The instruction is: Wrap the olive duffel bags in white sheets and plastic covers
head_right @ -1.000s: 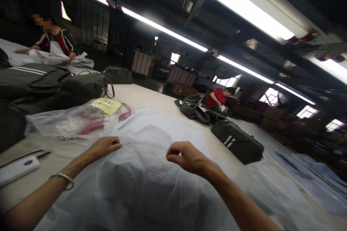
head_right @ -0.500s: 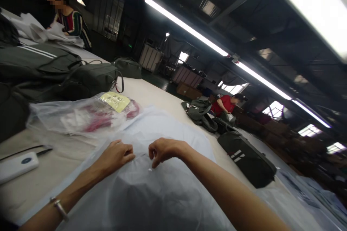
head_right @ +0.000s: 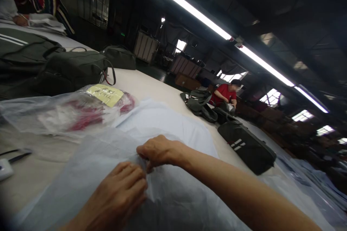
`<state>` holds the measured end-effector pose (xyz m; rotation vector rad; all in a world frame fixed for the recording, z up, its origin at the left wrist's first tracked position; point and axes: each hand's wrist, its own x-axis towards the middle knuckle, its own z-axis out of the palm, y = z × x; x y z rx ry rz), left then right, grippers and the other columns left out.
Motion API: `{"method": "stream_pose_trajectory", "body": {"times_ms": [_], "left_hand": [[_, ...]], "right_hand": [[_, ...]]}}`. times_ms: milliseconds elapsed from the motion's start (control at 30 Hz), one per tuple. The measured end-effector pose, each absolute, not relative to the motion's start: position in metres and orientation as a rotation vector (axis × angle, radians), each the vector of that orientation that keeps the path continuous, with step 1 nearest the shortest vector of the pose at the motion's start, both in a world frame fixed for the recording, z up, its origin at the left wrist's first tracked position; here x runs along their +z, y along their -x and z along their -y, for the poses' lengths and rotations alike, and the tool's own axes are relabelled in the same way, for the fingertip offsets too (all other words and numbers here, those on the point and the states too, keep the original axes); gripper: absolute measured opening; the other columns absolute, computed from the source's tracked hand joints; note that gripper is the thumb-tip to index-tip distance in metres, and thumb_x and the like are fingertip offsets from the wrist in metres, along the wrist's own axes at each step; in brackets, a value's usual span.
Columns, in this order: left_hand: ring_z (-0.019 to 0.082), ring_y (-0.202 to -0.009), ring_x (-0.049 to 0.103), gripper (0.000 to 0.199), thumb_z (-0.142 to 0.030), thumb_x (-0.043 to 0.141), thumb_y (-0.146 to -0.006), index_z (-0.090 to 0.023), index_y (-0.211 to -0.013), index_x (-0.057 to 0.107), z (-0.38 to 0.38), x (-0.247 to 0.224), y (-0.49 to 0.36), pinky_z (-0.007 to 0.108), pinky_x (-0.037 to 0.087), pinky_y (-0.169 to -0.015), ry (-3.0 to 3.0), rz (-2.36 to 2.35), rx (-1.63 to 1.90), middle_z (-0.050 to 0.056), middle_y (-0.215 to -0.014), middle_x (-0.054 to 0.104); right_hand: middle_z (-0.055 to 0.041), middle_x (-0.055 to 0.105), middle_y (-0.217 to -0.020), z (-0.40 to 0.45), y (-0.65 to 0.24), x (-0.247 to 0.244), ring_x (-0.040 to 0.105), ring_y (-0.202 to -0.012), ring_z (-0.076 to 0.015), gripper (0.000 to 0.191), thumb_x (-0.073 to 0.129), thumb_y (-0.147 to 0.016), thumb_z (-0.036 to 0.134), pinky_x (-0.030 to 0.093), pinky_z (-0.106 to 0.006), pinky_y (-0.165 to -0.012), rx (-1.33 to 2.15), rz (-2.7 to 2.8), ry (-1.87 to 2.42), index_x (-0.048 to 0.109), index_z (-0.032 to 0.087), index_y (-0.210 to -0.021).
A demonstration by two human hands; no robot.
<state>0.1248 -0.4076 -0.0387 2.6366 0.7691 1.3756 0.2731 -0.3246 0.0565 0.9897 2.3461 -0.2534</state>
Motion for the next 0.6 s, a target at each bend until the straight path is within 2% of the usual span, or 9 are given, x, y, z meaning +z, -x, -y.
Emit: {"method": "stream_pose_trajectory", "body": {"times_ms": [100,200,267,367,467,533,600], "left_hand": [[0.016,-0.07,0.052,0.017,-0.015,0.065,-0.076,-0.023,-0.075,0.05,0.418,-0.054,-0.146,0.035,0.037,-0.074,-2.692,-0.722,1.339,-0.005,-0.073,0.057],[0.016,-0.068,0.05,0.022,-0.011,0.067,-0.071,-0.023,-0.075,0.049,0.418,-0.066,-0.153,0.035,0.036,-0.075,-2.708,-0.734,1.301,-0.006,-0.072,0.056],[0.017,-0.069,0.051,0.023,-0.01,0.067,-0.071,-0.023,-0.076,0.049,0.415,-0.068,-0.151,0.035,0.036,-0.076,-2.737,-0.734,1.227,-0.006,-0.073,0.056],[0.017,-0.073,0.053,0.019,-0.01,0.064,-0.077,-0.023,-0.079,0.05,0.412,-0.062,-0.146,0.035,0.035,-0.079,-2.786,-0.762,1.069,-0.005,-0.077,0.058],[0.018,-0.075,0.055,0.014,-0.014,0.061,-0.082,-0.024,-0.081,0.051,0.412,-0.054,-0.142,0.035,0.035,-0.081,-2.814,-0.753,0.952,-0.004,-0.081,0.06],[0.019,-0.076,0.056,0.013,-0.015,0.061,-0.082,-0.024,-0.08,0.052,0.414,-0.048,-0.141,0.035,0.036,-0.08,-2.839,-0.801,0.882,-0.003,-0.08,0.06],[0.02,-0.074,0.057,0.011,-0.014,0.059,-0.083,-0.023,-0.079,0.054,0.417,-0.043,-0.144,0.036,0.037,-0.078,-2.865,-0.885,0.824,-0.002,-0.079,0.061]], "right_hand": [[-0.0044,0.063,-0.101,0.328,-0.272,0.055,0.061,-0.077,-0.0187,0.041,0.074,-0.073,0.045,0.037,-0.024,-0.053,-0.103,-2.433,-1.003,0.057,0.022,-0.102],[-0.0085,0.061,-0.107,0.32,-0.279,0.048,0.059,-0.093,-0.0265,0.06,0.08,-0.062,0.055,0.046,-0.03,-0.061,0.001,-2.55,-1.018,0.057,0.021,-0.106],[-0.0098,0.06,-0.113,0.31,-0.293,0.039,0.057,-0.102,-0.0295,0.074,0.081,-0.057,0.061,0.05,-0.035,-0.071,-0.128,-2.62,-1.056,0.056,0.022,-0.114],[-0.0094,0.058,-0.125,0.296,-0.328,0.022,0.06,-0.103,-0.025,0.085,0.079,-0.059,0.061,0.051,-0.034,-0.081,-0.635,-2.589,-1.29,0.05,0.024,-0.13],[-0.0094,0.062,-0.122,0.295,-0.371,0.008,0.063,-0.097,-0.0217,0.075,0.08,-0.063,0.048,0.051,-0.031,-0.08,-0.868,-2.466,-1.741,0.055,0.021,-0.128],[-0.008,0.066,-0.115,0.307,-0.404,0.008,0.064,-0.094,-0.0213,0.058,0.08,-0.066,0.037,0.051,-0.031,-0.079,-0.786,-2.416,-2.033,0.062,0.021,-0.119],[-0.0066,0.068,-0.111,0.332,-0.44,0.016,0.065,-0.093,-0.0202,0.044,0.074,-0.071,0.033,0.051,-0.031,-0.08,-0.711,-2.386,-2.219,0.065,0.022,-0.113]]}}
